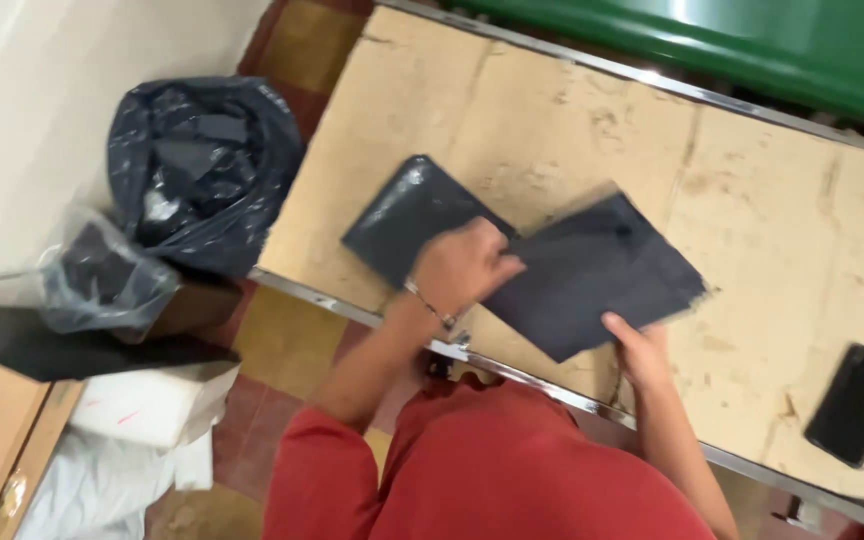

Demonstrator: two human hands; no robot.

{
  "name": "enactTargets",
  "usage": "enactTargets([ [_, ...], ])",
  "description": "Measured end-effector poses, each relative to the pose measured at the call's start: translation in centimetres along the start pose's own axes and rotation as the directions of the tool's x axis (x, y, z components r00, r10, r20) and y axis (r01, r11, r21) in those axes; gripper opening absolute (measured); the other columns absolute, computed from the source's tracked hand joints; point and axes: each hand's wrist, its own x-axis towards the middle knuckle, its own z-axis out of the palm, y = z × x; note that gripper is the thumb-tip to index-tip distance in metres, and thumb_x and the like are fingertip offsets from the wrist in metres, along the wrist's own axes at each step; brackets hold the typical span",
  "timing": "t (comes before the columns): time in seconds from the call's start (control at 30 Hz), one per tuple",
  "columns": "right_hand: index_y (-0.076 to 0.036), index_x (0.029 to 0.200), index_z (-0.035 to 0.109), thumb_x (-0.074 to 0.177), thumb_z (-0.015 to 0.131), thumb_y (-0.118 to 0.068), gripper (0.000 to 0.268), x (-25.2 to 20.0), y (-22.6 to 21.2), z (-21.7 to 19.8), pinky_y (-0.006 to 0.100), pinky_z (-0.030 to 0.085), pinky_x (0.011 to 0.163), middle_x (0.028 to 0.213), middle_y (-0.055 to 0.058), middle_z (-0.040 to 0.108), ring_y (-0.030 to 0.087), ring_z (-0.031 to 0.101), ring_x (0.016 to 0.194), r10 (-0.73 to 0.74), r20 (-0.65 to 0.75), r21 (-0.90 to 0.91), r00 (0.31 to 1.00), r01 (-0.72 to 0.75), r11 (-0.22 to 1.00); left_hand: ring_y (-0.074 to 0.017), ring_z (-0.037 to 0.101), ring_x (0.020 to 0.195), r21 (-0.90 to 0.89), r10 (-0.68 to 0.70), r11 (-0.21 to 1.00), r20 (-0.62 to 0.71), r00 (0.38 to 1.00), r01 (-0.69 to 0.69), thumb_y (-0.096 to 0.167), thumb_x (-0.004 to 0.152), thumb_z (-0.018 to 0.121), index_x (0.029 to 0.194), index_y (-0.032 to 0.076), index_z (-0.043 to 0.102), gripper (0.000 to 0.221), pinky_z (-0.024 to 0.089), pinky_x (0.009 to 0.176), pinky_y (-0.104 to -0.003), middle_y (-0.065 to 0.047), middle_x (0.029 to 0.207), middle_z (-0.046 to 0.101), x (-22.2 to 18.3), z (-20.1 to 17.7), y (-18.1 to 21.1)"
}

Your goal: Folding plastic bags and placing them into a crate

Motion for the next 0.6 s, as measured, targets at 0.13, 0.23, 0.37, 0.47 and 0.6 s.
enactTargets([
  [0.13, -0.003, 0.121, 0.073, 0.085, 0.085, -0.008, 0.039, 3.3, 1.2, 13.2, 0.042, 0.055, 0.093, 0.113, 0.013, 0.073, 0.019, 0.067, 0.102, -0.04, 0.179, -0.195, 0.983, 0.076, 0.978, -0.0285, 0.074, 0.077, 0.168, -0.501, 0.864, 0.208, 0.84, 0.474, 0.062, 0.096, 0.055, 0.116, 0.017, 0.057, 0.049, 0.058, 0.07, -0.044, -0.007, 0.086, 0.07, -6.2, -1.1, -13.2],
  [0.23, -0.005, 0.11, 0.077, 0.086, 0.084, -0.007, 0.025, 6.5, 8.1, 16.1, 0.038, 0.059, 0.074, 0.098, 0.011, 0.075, 0.017, 0.069, 0.084, -0.002, 0.232, -0.25, 0.973, 0.062, 0.966, -0.0282, 0.076, 0.079, 0.284, -0.642, 0.765, 0.282, 0.713, 0.578, 0.073, 0.097, 0.045, 0.121, 0.019, 0.052, 0.06, 0.06, 0.071, -0.045, -0.008, 0.084, 0.073, -10.2, 0.9, -17.9],
  [0.37, -0.001, 0.102, 0.064, 0.088, 0.081, -0.01, 0.023, 5.5, 5.8, 20.1, 0.035, 0.056, 0.037, 0.075, 0.019, 0.07, 0.026, 0.068, 0.048, 0.063, 0.157, -0.298, 0.986, -0.014, 0.955, -0.0355, 0.076, 0.083, 0.33, -0.699, 0.715, 0.345, 0.626, 0.617, 0.072, 0.099, 0.039, 0.135, 0.011, 0.049, 0.071, 0.06, 0.073, -0.051, -0.015, 0.093, 0.074, -13.3, 4.9, -19.7],
  [0.47, 0.0, 0.119, 0.063, 0.086, 0.085, -0.02, 0.045, 5.6, 5.9, 19.3, 0.049, 0.062, 0.068, 0.102, 0.028, 0.074, 0.035, 0.074, 0.09, 0.081, 0.12, -0.483, 0.989, -0.013, 0.875, -0.027, 0.065, 0.107, 0.336, -0.614, 0.788, 0.369, 0.698, 0.517, 0.068, 0.093, 0.052, 0.125, 0.016, 0.055, 0.061, 0.058, 0.084, -0.045, -0.005, 0.109, 0.063, -11.4, 5.0, -20.0],
  [0.6, -0.002, 0.132, 0.052, 0.079, 0.085, -0.028, 0.068, 0.3, -2.6, 22.5, 0.06, 0.048, 0.105, 0.126, 0.029, 0.067, 0.047, 0.061, 0.124, 0.103, -0.062, -0.659, 0.993, -0.119, 0.743, -0.0389, 0.057, 0.128, 0.017, -0.562, 0.74, 0.564, 0.605, 0.672, 0.057, 0.089, 0.069, 0.14, 0.009, 0.051, 0.072, 0.05, 0.104, -0.054, -0.018, 0.133, 0.06, -8.2, 6.3, -21.8],
])
